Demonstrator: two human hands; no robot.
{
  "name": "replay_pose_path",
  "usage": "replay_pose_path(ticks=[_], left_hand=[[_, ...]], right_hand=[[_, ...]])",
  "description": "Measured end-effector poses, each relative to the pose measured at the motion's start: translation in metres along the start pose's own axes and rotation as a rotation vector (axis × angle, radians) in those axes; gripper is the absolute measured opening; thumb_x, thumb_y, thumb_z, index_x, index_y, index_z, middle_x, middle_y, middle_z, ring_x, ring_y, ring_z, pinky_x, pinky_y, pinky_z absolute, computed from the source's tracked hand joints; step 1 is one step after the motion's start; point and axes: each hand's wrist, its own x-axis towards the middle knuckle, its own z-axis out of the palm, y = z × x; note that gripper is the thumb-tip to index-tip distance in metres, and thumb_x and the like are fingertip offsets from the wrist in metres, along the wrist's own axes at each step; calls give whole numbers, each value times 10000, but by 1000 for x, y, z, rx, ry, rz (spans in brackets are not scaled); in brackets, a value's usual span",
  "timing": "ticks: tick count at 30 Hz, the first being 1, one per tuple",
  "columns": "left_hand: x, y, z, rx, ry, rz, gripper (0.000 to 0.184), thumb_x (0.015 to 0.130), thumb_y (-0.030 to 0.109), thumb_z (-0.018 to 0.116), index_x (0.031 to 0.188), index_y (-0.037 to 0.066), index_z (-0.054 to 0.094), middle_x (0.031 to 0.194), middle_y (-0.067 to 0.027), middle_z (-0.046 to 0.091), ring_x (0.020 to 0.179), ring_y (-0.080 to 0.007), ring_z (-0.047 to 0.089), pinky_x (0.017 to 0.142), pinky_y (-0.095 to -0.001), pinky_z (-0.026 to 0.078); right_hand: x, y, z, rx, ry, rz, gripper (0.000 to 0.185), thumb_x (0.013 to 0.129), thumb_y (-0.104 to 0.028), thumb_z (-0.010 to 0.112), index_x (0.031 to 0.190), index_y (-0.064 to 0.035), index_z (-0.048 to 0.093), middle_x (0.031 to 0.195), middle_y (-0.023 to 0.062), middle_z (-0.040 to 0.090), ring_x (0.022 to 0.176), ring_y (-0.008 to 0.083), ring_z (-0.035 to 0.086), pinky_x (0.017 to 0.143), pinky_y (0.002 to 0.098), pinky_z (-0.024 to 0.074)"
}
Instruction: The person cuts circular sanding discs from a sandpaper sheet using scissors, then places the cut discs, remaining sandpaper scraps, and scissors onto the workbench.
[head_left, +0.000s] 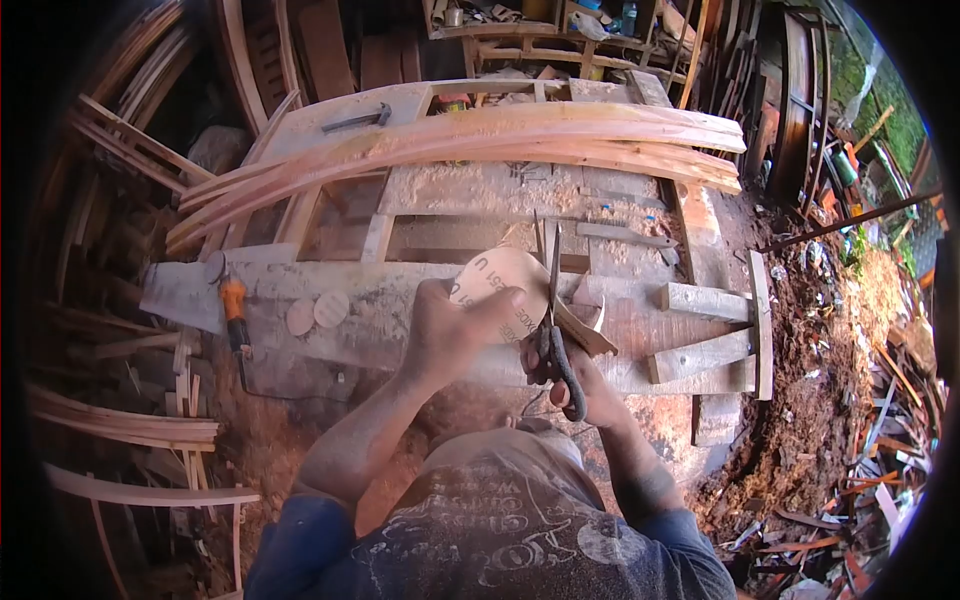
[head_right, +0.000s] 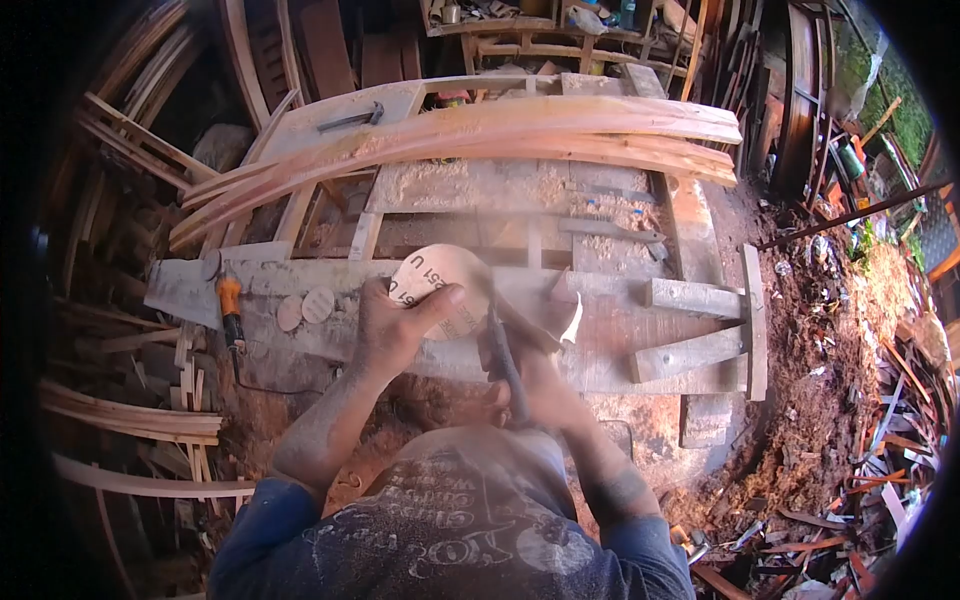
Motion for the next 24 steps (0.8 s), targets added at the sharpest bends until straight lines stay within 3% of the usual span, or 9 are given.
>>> replay_pose_path(ticks=[1,9,12,15,21,24], left_hand=[[0,0,-1,6,-5,-3,238,855,157,760,982,-44,748,873,-57,748,773,-77,666,658,-265,525],[2,2,-5,-33,-51,0,224,851,133,770,1008,-25,740,888,-66,744,782,-96,672,684,-267,533],[4,-2,-7,30,-49,-53,227,841,165,773,952,-31,751,845,-52,744,739,-74,658,626,-264,513],[5,3,-6,72,-105,-41,236,832,173,782,952,-28,751,834,-54,742,725,-74,657,618,-267,510],[11,-2,-8,20,-118,-22,231,825,173,785,941,-24,749,818,-56,740,711,-76,651,603,-261,498],[13,-7,-10,15,-132,-34,228,821,169,784,940,-21,746,823,-55,738,713,-82,650,611,-259,496]], right_hand=[[0,-5,2,4,4,8,715,767,-728,711,974,-73,511,931,-1,451,776,91,395,638,266,319],[-6,-11,-4,8,-54,209,727,766,-741,701,992,-76,515,936,-3,459,806,86,401,648,252,313],[-3,-8,-8,-68,-68,112,731,763,-738,710,989,-70,516,931,-3,460,806,85,403,652,251,316],[-2,-3,-12,57,-52,41,714,719,-568,858,1005,-21,499,890,8,450,692,71,511,512,251,479],[-5,-9,-11,106,-57,176,842,668,-708,806,1038,-19,491,897,4,450,697,79,546,516,252,486],[-5,-17,-7,55,-67,194,775,745,-769,702,995,-60,515,917,-5,450,804,101,400,671,273,332]])
